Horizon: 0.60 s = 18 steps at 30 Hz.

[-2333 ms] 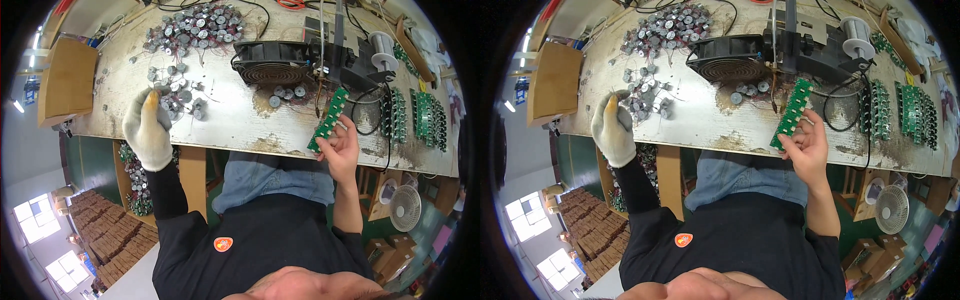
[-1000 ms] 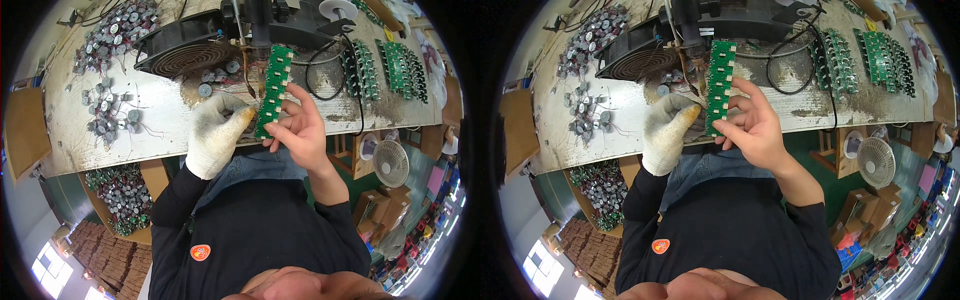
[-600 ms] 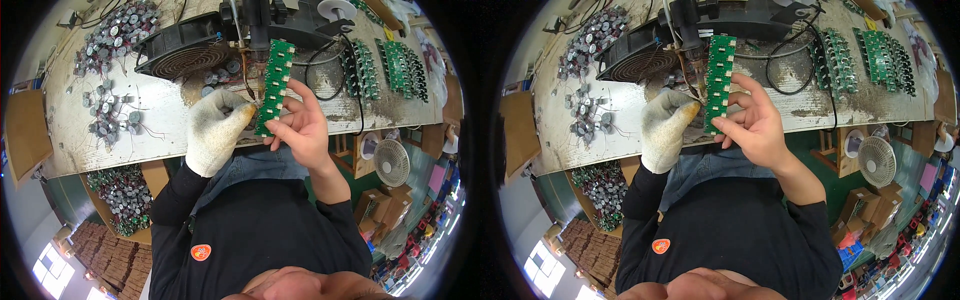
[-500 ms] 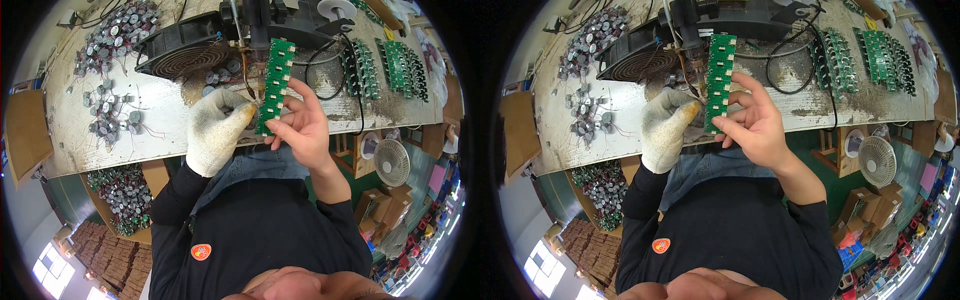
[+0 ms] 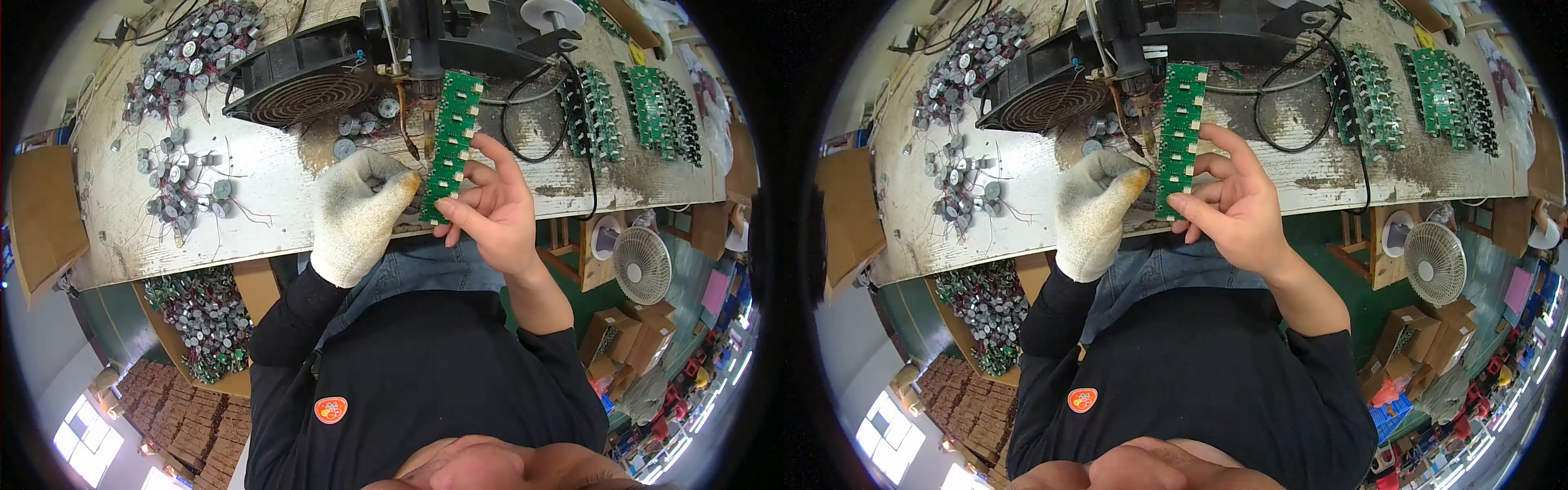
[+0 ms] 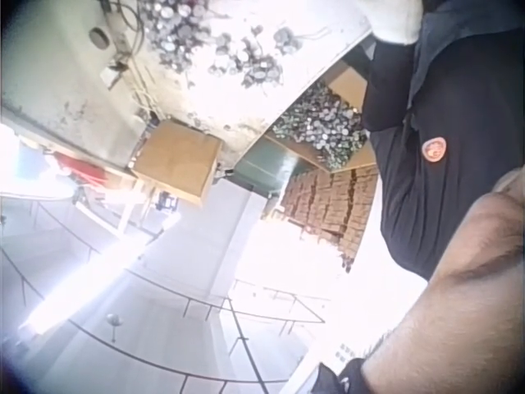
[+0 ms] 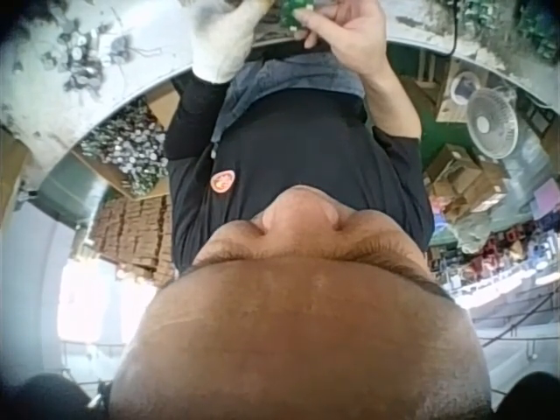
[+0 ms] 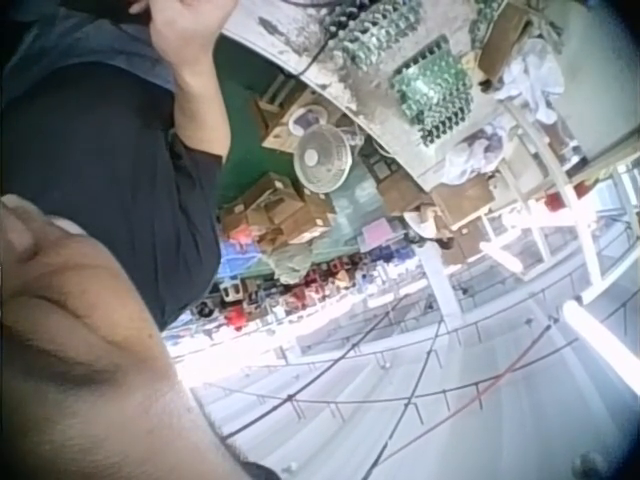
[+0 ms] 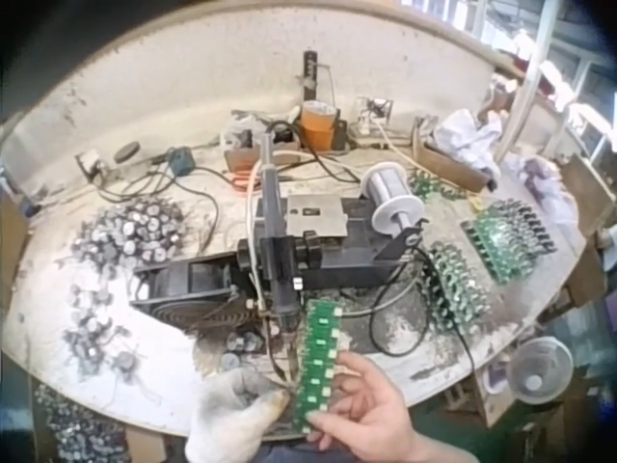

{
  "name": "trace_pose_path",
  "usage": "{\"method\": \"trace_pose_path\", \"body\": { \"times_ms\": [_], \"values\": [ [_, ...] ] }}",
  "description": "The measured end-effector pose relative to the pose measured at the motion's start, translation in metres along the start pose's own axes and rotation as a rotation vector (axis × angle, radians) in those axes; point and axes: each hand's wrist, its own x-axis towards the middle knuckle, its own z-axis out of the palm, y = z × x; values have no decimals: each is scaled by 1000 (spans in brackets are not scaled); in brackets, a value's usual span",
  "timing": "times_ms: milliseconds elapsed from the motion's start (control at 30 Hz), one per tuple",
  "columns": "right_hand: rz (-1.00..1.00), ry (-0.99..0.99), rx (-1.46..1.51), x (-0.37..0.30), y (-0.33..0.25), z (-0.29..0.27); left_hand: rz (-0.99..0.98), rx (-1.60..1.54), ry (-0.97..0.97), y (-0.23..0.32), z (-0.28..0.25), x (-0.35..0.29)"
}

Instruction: The person solders small electronic components and motors onto a green printed circuit board using a soldering machine and solder wire, with a cooling fan in use.

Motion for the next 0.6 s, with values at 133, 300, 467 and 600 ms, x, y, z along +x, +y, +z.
{"method": "trace_pose_path", "body": {
  "times_ms": [133, 300, 467, 600],
  "values": [
    [-5, -6, 12, 0, 1, 0, 37, 20, -6, 0, -1, 0],
    [14, 1, 22, -1, 0, 1, 40, -12, -26, 0, -2, -1],
    [21, -11, 23, -2, 1, 0, 31, 37, -55, 6, -3, 1],
    [16, -15, 29, -1, 0, 1, 19, 11, -62, 4, -3, 1]
  ]
}}
